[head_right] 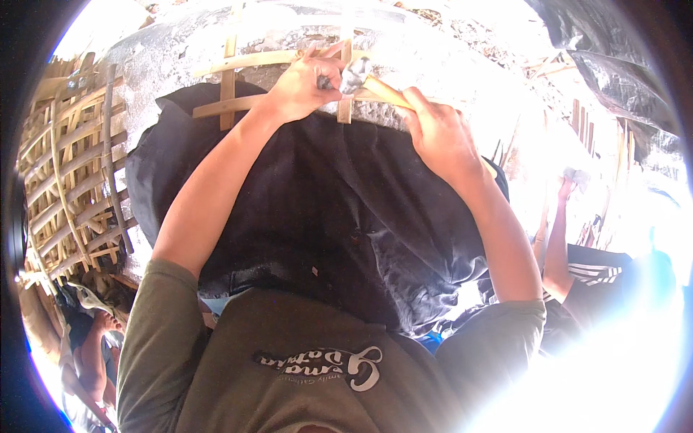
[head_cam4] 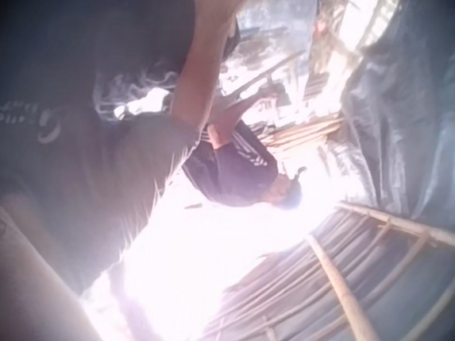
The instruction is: The person places thin wooden slats onto a curved roof frame and secures them with a hammer and nails. They repeatedly position the slats, align them, and hammer nails to fasten them to the underlying structure.
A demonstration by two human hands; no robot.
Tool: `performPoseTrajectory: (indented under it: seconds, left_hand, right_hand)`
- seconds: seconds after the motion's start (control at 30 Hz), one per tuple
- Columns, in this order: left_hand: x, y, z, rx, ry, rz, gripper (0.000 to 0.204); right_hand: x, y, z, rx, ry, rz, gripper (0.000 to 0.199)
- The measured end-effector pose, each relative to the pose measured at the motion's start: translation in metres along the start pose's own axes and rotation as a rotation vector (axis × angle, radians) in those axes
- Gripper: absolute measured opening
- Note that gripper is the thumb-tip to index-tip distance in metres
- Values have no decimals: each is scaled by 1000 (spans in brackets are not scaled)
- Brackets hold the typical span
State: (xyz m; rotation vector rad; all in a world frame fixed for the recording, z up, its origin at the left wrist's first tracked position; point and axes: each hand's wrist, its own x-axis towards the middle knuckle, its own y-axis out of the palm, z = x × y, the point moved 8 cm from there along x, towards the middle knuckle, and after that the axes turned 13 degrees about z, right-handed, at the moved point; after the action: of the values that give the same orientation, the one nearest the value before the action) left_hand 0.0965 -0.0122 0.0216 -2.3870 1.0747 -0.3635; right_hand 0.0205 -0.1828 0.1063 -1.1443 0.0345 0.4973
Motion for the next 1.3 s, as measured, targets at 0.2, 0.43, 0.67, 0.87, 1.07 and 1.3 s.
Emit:
performPoseTrajectory:
  seconds: [0.2,0.43,0.67,0.87,1.07,1.3]
  left_hand:
    - [-1,-3,2,6,26,-40,15]
    - [1,1,-4,18,25,10,9]
    - [3,-2,-3,-2,16,-15,10]
    - [4,0,-6,29,-37,12,10]
    - [3,1,-2,29,18,-25,8]
    - [4,1,2,49,8,-18,19]
  right_hand:
    - [0,2,0,-13,9,30,14]
    - [12,-12,4,47,-43,-262,35]
    - [49,12,27,15,23,-63,70]
    - [57,27,17,35,52,-77,69]
    - [58,27,19,97,-48,-154,70]
    - [55,24,20,15,-58,-204,71]
